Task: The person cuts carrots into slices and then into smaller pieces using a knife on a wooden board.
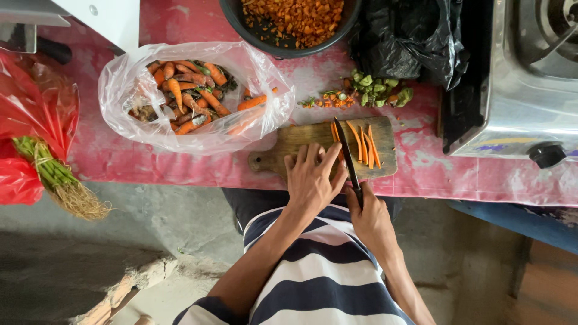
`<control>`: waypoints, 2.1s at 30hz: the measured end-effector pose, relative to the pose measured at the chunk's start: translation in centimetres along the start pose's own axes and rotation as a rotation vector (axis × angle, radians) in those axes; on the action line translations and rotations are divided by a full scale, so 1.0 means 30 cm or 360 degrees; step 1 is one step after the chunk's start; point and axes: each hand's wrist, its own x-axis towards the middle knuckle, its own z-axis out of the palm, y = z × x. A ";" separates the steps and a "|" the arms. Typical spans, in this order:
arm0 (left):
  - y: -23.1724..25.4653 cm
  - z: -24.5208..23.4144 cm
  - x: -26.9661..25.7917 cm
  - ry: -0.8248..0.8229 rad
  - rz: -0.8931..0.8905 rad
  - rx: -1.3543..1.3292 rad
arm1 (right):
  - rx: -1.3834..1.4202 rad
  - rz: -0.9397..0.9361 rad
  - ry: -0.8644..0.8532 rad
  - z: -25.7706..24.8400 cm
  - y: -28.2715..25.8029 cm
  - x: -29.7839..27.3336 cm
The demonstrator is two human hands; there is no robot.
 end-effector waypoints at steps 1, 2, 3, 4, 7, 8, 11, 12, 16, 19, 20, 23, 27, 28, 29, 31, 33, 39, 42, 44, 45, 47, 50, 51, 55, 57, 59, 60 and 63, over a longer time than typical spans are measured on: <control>-0.006 0.001 0.004 0.0001 -0.0002 0.0003 | 0.0001 -0.0002 -0.0002 0.001 0.001 0.002; -0.013 0.002 0.008 -0.0021 0.0036 0.0010 | 0.0011 -0.0023 -0.0005 0.000 0.005 0.002; -0.019 0.001 0.012 -0.0044 0.0075 0.0018 | 0.0021 -0.0044 -0.0007 0.000 0.008 0.001; -0.027 -0.002 0.018 -0.0044 0.0078 0.0018 | 0.0023 -0.0044 -0.0005 -0.001 0.009 0.002; -0.059 -0.024 0.037 -0.0113 0.0160 0.0008 | 0.0023 -0.0043 -0.0022 -0.003 0.006 -0.002; -0.076 -0.033 0.051 -0.0274 0.0178 -0.0040 | 0.0022 -0.0053 -0.0018 -0.004 0.003 -0.002; -0.124 -0.050 0.093 -0.0518 0.0264 -0.0066 | 0.0027 -0.0063 -0.0011 -0.011 -0.008 -0.001; -0.137 -0.054 0.099 -0.0599 0.0326 -0.0045 | 0.0029 -0.0066 -0.0015 -0.013 -0.010 -0.002; -0.166 -0.048 0.109 -0.0596 0.0460 -0.0011 | 0.0016 -0.0043 -0.0027 -0.011 -0.003 0.002; -0.180 -0.059 0.096 -0.0494 0.0523 -0.0006 | 0.0021 -0.0076 -0.0005 -0.002 0.007 0.004; -0.184 -0.065 0.092 -0.0377 0.0567 -0.0072 | 0.0050 -0.0087 0.0005 -0.001 0.010 0.003; -0.186 -0.065 0.091 -0.0206 0.0642 -0.0163 | 0.0067 -0.0099 0.0019 0.004 0.017 0.006; -0.195 -0.057 0.082 -0.0219 0.0654 -0.0192 | 0.0040 -0.0049 0.0001 0.005 0.016 0.006; -0.199 -0.052 0.084 -0.0218 0.0658 -0.0194 | 0.0040 -0.0049 0.0006 0.004 0.013 0.007; -0.205 -0.049 0.088 -0.0320 0.0644 -0.0183 | 0.0070 -0.0057 0.0007 0.002 0.011 0.008; -0.216 -0.054 0.083 -0.0428 0.0630 -0.0175 | 0.0100 -0.0059 0.0008 -0.002 0.010 0.003; -0.229 -0.076 0.081 -0.0399 0.0611 -0.0219 | 0.0115 -0.0099 0.0027 -0.006 0.008 0.004; -0.230 -0.138 0.060 -0.0192 0.0367 -0.0297 | 0.0191 -0.0121 0.0011 -0.026 0.004 0.000; -0.202 -0.106 0.061 -0.0139 0.0245 -0.0234 | 0.0311 0.0074 -0.0058 -0.057 0.013 -0.004; -0.172 -0.082 0.054 -0.0056 0.0189 -0.0225 | 0.0339 0.0116 -0.0043 -0.082 0.029 -0.008; -0.157 -0.069 0.054 0.0025 0.0133 -0.0218 | 0.0368 0.0161 -0.0027 -0.096 0.040 -0.008; -0.131 -0.035 0.067 0.0006 0.0043 -0.0176 | 0.0338 0.0187 0.0078 -0.122 0.067 -0.004; -0.092 0.004 0.075 -0.0027 -0.0107 -0.0112 | 0.0197 0.0203 0.0187 -0.148 0.103 0.006; -0.083 0.012 0.079 -0.0042 -0.0159 -0.0100 | 0.0088 0.0197 0.0202 -0.148 0.111 0.012; -0.053 0.013 0.081 0.0022 -0.0082 -0.0232 | 0.0040 0.0125 0.0170 -0.114 0.117 -0.007; -0.045 0.005 0.072 -0.0095 -0.0196 -0.0301 | 0.0162 0.0105 0.0038 -0.074 0.104 -0.019; -0.040 -0.003 0.062 -0.0048 -0.0119 -0.0308 | 0.0186 -0.0050 0.0031 -0.025 0.080 -0.029; -0.039 -0.009 0.051 -0.0006 -0.0049 -0.0318 | 0.0207 -0.0202 0.0020 -0.007 0.069 -0.034; -0.036 -0.012 0.032 -0.0016 -0.0114 -0.0248 | -0.0060 -0.1054 0.0046 0.018 0.037 -0.029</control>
